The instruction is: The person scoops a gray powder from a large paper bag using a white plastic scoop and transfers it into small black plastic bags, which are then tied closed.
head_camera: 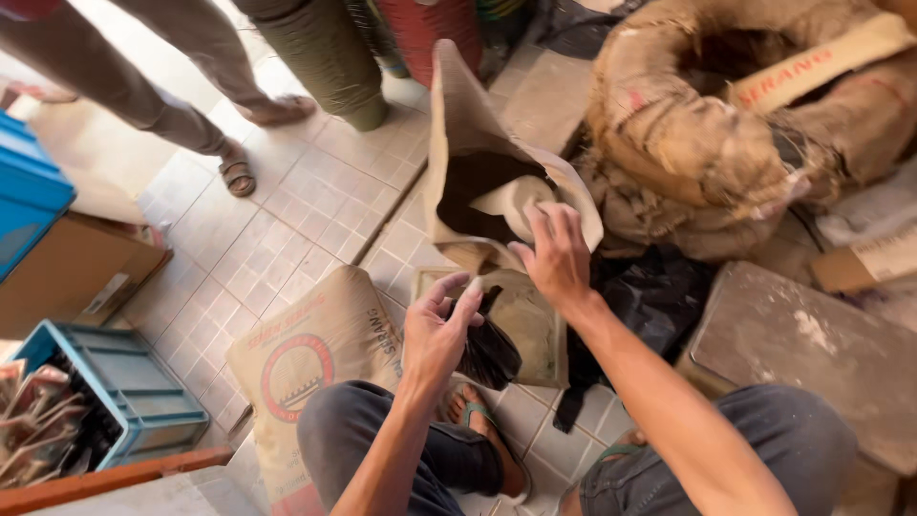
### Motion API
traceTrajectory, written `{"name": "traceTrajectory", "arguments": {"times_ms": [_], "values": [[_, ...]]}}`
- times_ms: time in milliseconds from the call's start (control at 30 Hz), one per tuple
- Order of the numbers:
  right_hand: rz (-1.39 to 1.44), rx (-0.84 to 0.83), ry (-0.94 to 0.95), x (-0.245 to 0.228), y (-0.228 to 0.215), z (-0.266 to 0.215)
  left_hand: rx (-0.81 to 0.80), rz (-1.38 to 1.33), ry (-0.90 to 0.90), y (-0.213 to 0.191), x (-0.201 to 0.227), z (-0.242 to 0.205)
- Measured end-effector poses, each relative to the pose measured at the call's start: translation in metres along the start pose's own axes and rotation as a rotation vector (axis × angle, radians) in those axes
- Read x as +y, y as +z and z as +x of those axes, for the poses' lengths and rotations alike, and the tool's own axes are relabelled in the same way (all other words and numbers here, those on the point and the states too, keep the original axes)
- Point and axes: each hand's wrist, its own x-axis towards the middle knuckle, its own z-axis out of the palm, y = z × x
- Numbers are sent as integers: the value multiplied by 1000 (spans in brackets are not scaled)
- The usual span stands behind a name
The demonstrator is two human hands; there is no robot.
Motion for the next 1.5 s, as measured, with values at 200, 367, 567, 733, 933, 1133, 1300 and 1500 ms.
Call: {"name": "traceTrajectory", "arguments": {"times_ms": [200,367,567,733,933,1133,1300,1500], "values": [[564,-140,184,-99,-49,-73,35,-226,-46,12,-47,28],[626,-491,579,-116,-21,-106,5,-274,-131,27,-86,41],[681,-684,963,-72,18,-147,7,-300,-190,32,-133,74],[579,-734,1092,-56,12,-160,-42,-21,-273,11,-155,91],[555,-798,1224,-50,6,-145,-242,545,-342,-16,-187,100],[621,-819,1161,-48,-19,-98,-338,-44,-502,-31,-167,120],[535,-701,904,-84,-84,-43,-262,23,-388,-69,-134,136],[513,-709,574,-114,-153,0,-410,-61,-345,-87,-36,105]]}}
